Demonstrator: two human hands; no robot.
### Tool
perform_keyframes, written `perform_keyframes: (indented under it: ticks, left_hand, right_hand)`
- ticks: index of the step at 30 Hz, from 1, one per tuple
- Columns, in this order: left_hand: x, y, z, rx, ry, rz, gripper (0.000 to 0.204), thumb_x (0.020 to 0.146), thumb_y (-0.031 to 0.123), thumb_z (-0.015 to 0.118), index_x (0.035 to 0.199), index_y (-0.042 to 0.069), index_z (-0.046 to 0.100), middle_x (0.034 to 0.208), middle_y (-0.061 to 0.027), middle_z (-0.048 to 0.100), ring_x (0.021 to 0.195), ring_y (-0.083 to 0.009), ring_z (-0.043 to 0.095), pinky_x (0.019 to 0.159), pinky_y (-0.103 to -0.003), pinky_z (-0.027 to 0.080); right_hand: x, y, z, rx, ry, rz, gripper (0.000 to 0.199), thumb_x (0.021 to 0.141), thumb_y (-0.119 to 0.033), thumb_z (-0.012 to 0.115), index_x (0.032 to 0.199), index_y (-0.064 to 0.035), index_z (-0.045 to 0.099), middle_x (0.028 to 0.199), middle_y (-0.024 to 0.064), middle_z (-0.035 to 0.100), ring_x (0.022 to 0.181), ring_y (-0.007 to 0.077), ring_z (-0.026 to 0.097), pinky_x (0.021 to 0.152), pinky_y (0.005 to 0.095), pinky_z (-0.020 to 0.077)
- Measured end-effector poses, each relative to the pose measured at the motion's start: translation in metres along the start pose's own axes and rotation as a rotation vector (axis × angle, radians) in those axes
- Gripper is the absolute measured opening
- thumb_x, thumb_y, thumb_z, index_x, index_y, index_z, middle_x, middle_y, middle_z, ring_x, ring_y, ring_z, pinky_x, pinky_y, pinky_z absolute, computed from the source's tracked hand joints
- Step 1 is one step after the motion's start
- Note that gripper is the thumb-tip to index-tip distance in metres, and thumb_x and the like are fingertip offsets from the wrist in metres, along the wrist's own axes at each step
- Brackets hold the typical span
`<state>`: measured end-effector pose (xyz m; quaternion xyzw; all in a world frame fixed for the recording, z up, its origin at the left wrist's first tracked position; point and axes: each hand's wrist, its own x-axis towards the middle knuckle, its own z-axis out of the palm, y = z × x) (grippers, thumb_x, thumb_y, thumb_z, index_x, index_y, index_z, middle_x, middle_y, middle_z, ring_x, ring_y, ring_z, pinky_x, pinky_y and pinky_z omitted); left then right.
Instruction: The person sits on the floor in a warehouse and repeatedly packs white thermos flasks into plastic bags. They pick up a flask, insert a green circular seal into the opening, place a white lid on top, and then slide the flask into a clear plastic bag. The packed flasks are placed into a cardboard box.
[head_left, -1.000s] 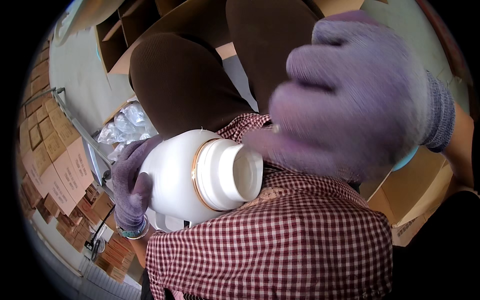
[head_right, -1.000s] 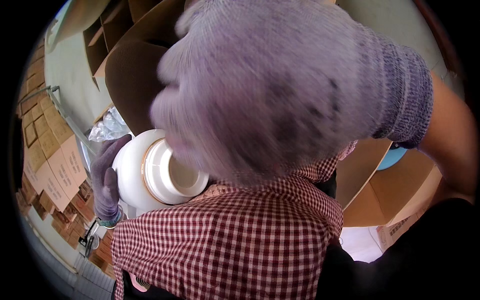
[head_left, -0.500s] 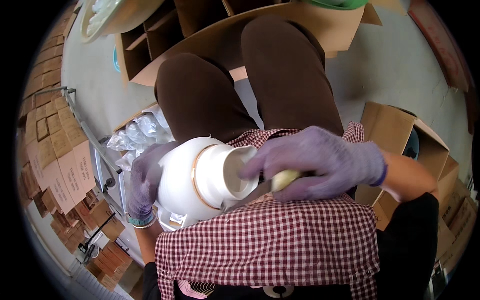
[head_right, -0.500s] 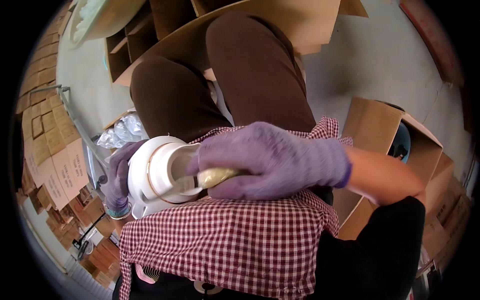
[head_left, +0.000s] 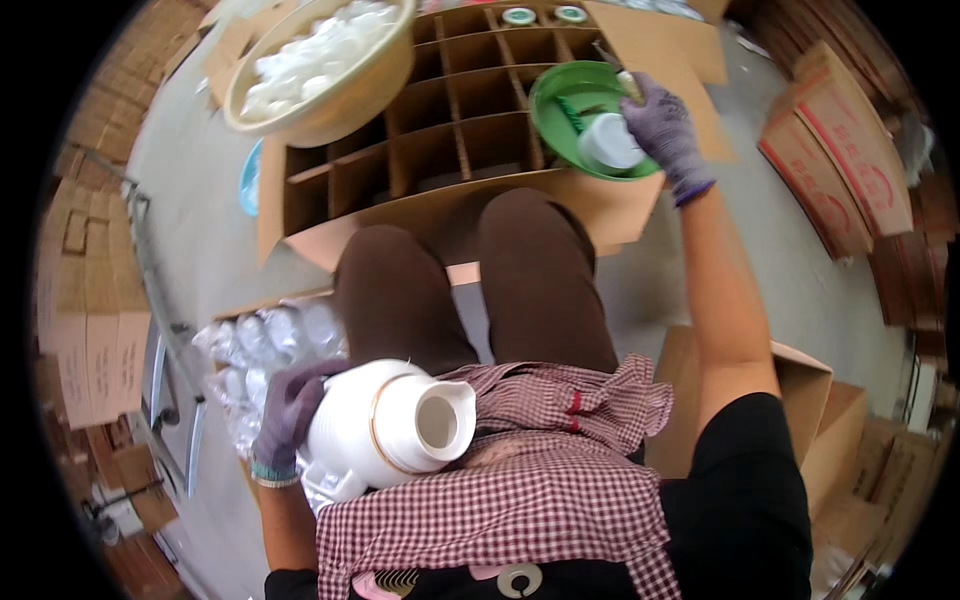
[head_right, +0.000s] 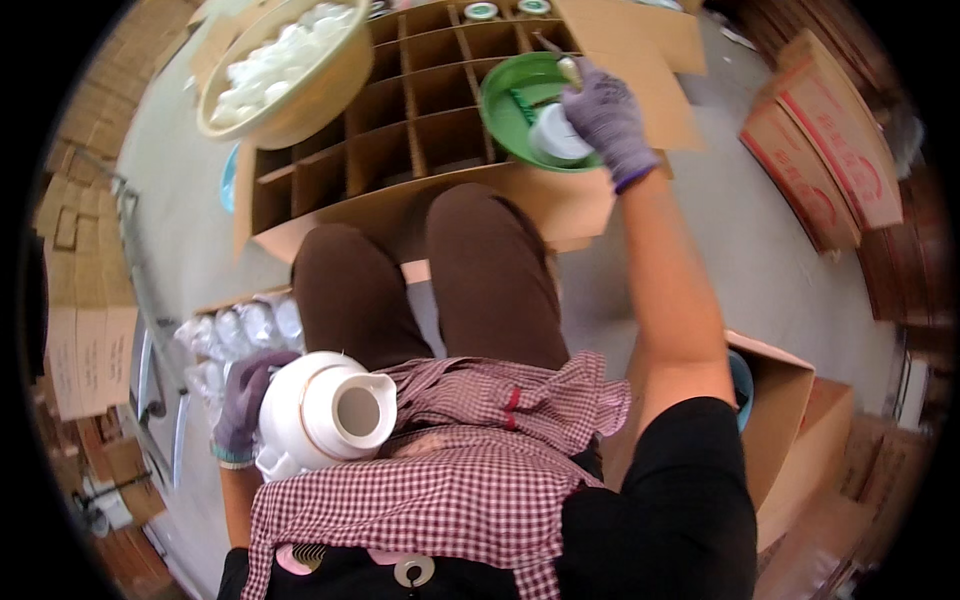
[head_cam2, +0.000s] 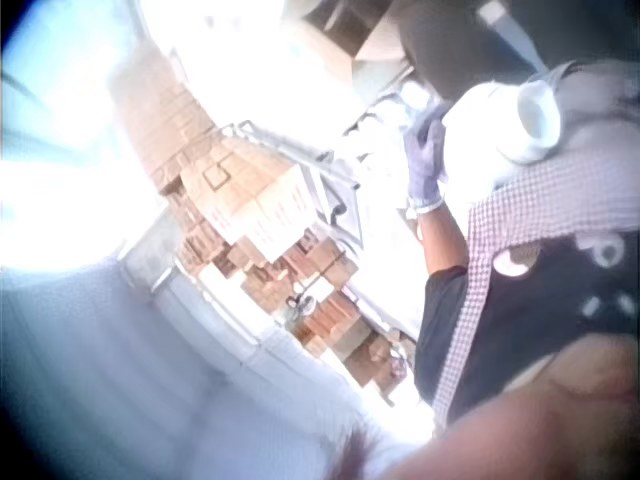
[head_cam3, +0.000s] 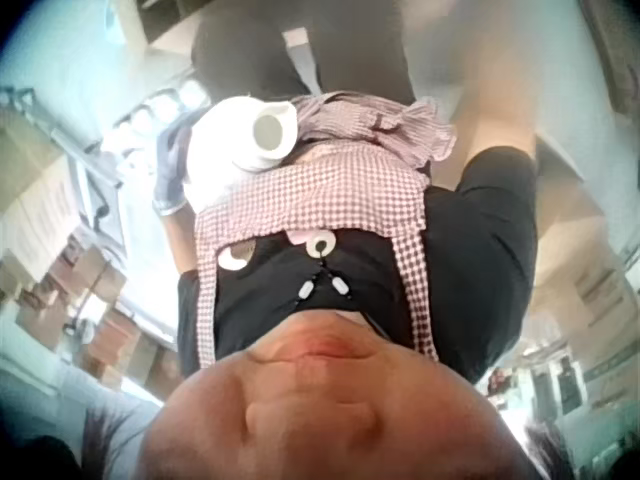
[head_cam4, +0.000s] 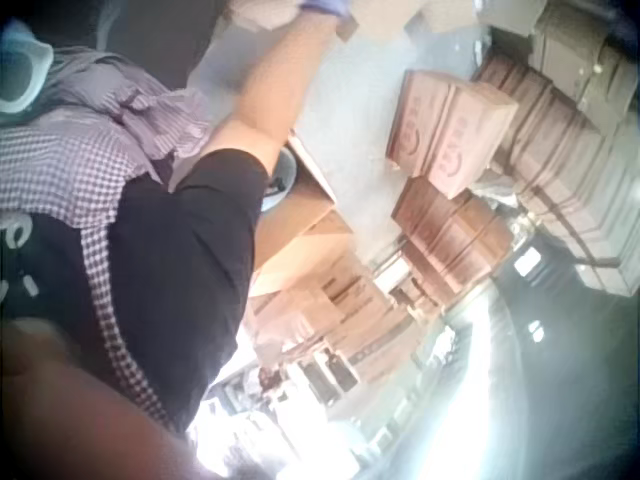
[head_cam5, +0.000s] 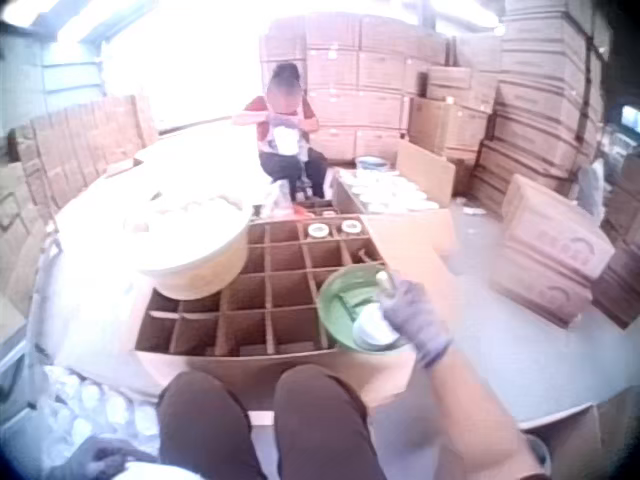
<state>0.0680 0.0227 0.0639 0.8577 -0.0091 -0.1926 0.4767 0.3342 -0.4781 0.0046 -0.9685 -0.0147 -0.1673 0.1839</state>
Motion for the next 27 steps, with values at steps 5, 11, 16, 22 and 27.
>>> perform_keyframes:
  ticks: [5, 11, 16, 22, 27]
  left_hand:
    - [-0.015, -0.041, -0.010, -0.130, 0.235, -0.058, 0.041, 0.100, 0.024, 0.046, 0.106, -0.007, 0.073, 0.098, -0.0143, 0.076, 0.090, -0.0207, 0.071, 0.085, -0.035, 0.055]
    - [-0.023, -0.039, -0.005, -0.248, 0.260, -0.125, 0.040, 0.102, 0.031, 0.057, 0.113, -0.005, 0.070, 0.099, -0.0087, 0.073, 0.093, -0.0163, 0.067, 0.085, -0.030, 0.052]
    - [-0.057, -0.064, -0.001, -0.510, 0.395, -0.108, 0.049, 0.106, 0.038, 0.049, 0.131, -0.002, 0.061, 0.114, -0.0107, 0.069, 0.104, -0.0168, 0.066, 0.092, -0.031, 0.052]
    - [-0.095, -0.068, 0.036, -1.090, 0.225, -0.107, 0.068, 0.106, 0.059, 0.039, 0.148, 0.006, 0.049, 0.144, -0.0120, 0.058, 0.132, -0.0236, 0.056, 0.112, -0.041, 0.043]
    - [-0.097, -0.036, 0.035, -1.023, 0.393, 0.289, 0.079, 0.102, 0.058, 0.049, 0.158, 0.007, 0.031, 0.159, -0.0111, 0.042, 0.146, -0.0282, 0.040, 0.122, -0.045, 0.031]
  right_hand:
    - [-0.014, -0.088, -0.020, 0.178, 0.225, -0.443, 0.058, 0.085, -0.042, 0.077, 0.129, -0.0068, 0.061, 0.121, 0.0160, 0.063, 0.109, 0.0366, 0.062, 0.094, 0.0463, 0.0522]
    - [-0.203, -0.251, -0.077, 0.881, -0.699, -0.518, 0.114, 0.052, -0.050, 0.098, 0.144, -0.0077, 0.046, 0.115, 0.0144, 0.054, 0.102, 0.0314, 0.066, 0.089, 0.0430, 0.0578]
    - [-0.213, -0.266, -0.078, 0.987, -0.473, -0.581, 0.085, 0.066, -0.043, 0.092, 0.132, -0.0063, 0.053, 0.110, 0.0156, 0.052, 0.097, 0.0334, 0.064, 0.084, 0.0438, 0.0567]
    - [-0.213, -0.265, -0.093, 1.132, -0.386, -0.651, 0.088, 0.069, -0.019, 0.089, 0.142, -0.0040, 0.043, 0.127, 0.0178, 0.051, 0.120, 0.0343, 0.057, 0.103, 0.0433, 0.0481]
    - [-0.211, -0.277, -0.109, 1.337, -0.241, -0.667, 0.086, 0.069, -0.006, 0.080, 0.145, 0.0012, 0.040, 0.136, 0.0192, 0.051, 0.127, 0.0365, 0.050, 0.109, 0.0437, 0.0407]
